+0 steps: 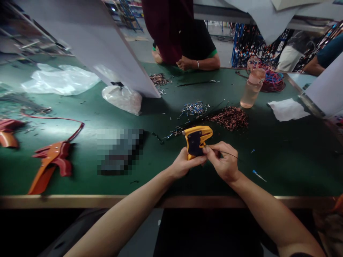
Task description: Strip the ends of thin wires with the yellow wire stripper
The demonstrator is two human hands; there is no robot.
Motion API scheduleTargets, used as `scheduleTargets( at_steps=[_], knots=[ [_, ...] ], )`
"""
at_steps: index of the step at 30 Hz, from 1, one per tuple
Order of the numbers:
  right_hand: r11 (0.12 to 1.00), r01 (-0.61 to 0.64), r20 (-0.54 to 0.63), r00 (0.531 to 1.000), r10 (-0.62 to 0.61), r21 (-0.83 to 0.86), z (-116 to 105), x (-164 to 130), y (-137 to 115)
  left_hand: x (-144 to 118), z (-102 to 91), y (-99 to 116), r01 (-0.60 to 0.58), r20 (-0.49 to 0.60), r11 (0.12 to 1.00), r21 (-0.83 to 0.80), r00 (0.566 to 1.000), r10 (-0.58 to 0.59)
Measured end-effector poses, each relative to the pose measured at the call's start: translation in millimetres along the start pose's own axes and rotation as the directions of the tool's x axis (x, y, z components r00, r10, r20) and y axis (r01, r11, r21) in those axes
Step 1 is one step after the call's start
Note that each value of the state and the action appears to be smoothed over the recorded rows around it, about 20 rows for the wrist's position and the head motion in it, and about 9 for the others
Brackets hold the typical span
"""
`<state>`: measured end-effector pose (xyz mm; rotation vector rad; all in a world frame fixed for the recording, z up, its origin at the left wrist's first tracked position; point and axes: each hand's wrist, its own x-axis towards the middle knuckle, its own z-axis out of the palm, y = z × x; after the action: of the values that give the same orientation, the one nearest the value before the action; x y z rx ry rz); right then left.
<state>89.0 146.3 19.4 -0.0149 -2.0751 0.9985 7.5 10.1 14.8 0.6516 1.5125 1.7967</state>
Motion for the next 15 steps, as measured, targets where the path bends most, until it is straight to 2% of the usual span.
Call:
scheduleTargets(
  at_steps=[7,11,15],
  knots=[
    [0.998,-0.047,-0.022,0.999,0.048,0.046,1.7,-2.3,1.7,0.8,2.5,-1.9,0.041,-0.071,0.996,0.074,0.997,-0.036],
    [0.975,-0.184,-0.057,0.980,0.192,0.125,-0.3,-0.1,2.2,4.0,-2.7,0.8,0.038,-0.030,0.999,-0.015,0.999,-0.038],
    [0.910,-0.329,-0.058,0.933,0.354,0.254,-3.0,2.8,8.3,5.3,-11.3,0.2,0.067,0.039,0.991,-0.117,0.997,-0.063]
  ],
)
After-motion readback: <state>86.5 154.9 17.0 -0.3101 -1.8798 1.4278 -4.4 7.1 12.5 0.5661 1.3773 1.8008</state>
